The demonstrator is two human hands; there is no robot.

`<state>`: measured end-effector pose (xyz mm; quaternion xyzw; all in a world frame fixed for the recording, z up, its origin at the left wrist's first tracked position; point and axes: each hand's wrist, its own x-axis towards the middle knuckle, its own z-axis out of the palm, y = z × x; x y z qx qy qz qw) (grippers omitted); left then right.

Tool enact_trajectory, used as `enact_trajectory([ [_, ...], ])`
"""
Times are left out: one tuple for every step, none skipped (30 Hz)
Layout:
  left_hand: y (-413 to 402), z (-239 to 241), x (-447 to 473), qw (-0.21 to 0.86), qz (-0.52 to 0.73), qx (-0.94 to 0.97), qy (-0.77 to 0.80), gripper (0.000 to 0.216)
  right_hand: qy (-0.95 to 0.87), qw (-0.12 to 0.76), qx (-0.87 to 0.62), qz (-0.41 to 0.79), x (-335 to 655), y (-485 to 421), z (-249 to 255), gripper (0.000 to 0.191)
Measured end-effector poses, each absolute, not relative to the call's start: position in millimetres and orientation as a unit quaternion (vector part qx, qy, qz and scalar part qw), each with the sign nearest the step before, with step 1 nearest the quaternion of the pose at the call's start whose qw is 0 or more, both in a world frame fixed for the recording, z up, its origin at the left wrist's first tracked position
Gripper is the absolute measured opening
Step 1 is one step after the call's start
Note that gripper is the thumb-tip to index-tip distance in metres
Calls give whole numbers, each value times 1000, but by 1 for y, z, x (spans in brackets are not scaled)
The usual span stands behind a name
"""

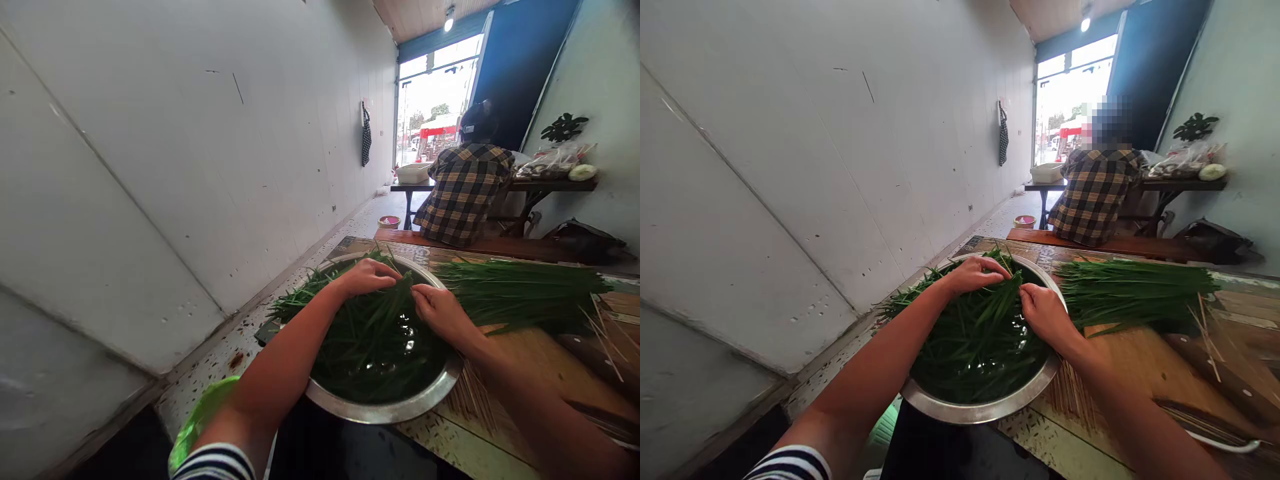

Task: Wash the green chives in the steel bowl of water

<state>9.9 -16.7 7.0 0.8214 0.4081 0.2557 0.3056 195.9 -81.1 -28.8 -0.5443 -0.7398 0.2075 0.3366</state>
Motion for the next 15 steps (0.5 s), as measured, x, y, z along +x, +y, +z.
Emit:
enact_trajectory([
  [-16, 8, 9, 266, 260, 824, 428, 28, -739, 336, -545, 208, 196, -81, -29, 30],
  [-14, 8, 8, 217, 269, 817, 461, 27, -739, 333, -547, 209, 196, -81, -29, 30],
  [-11, 6, 7, 165, 274, 806, 498, 26, -738, 331, -549, 209, 196, -80, -29, 30],
  [-7, 2, 6, 119, 271, 794, 530, 25, -738, 328, -552, 208, 196, -80, -30, 30],
  [-4, -3, 6, 82, 257, 788, 553, 22, -738, 326, -553, 207, 196, -80, -30, 29],
  [0, -8, 6, 55, 238, 788, 566, 20, -738, 325, -554, 205, 196, -80, -30, 29],
  [3, -12, 7, 36, 221, 789, 572, 18, -739, 325, -554, 203, 196, -80, -30, 29],
  [5, -16, 8, 22, 209, 791, 575, 16, -740, 324, -554, 202, 196, -80, -30, 29],
  [6, -19, 9, 13, 201, 790, 579, 15, -740, 323, -554, 202, 196, -80, -29, 29],
  [6, -21, 11, 10, 196, 787, 584, 14, -741, 321, -554, 202, 196, -81, -28, 29],
  [6, -21, 13, 11, 192, 783, 591, 13, -741, 320, -555, 202, 196, -81, -28, 29],
  [4, -19, 15, 17, 190, 779, 598, 12, -741, 318, -556, 202, 195, -81, -27, 29],
  [2, -17, 17, 25, 188, 774, 604, 11, -741, 317, -557, 201, 195, -82, -26, 29],
  [-1, -14, 18, 34, 189, 771, 607, 11, -740, 317, -558, 201, 194, -82, -26, 29],
  [-3, -11, 19, 45, 194, 770, 606, 10, -740, 317, -558, 201, 194, -82, -26, 29],
])
